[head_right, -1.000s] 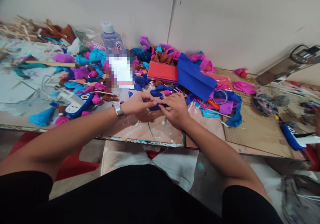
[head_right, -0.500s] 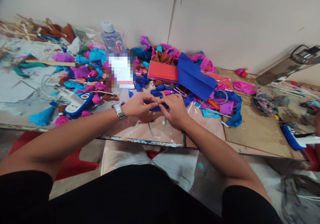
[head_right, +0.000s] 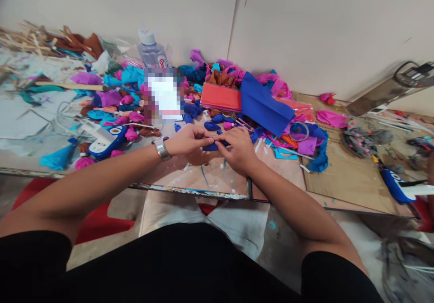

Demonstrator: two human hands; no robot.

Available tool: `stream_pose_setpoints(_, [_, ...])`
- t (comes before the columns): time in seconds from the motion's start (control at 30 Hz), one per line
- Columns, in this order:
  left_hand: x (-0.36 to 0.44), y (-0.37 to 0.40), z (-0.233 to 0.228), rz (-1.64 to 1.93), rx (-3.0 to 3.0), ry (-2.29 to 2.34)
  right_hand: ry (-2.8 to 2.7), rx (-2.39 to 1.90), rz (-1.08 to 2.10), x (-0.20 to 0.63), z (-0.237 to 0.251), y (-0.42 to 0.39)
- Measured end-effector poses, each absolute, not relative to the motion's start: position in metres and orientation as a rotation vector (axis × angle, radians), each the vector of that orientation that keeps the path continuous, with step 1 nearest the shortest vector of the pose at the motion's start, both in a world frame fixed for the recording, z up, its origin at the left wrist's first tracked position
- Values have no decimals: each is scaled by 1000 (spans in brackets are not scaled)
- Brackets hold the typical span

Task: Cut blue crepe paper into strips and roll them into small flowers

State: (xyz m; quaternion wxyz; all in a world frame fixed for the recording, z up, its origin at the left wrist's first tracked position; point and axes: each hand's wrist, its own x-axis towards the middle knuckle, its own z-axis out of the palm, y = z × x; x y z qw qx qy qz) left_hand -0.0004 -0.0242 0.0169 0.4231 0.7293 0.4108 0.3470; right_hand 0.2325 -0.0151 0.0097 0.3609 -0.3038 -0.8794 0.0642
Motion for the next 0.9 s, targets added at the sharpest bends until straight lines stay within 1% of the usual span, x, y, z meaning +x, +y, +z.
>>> stream_pose_setpoints(0.4, [1, -26, 14, 849, 1846, 1070, -2325, -764, 184, 232, 10, -16])
stream_pose_setpoints(0.63, [-3, -29, 12, 914, 2232, 1124, -2333, -820, 277, 233, 6, -13])
stream_pose_setpoints(0.9, [-3, -30, 5, 979, 2484, 1076, -2330, -829, 298, 232, 8, -14])
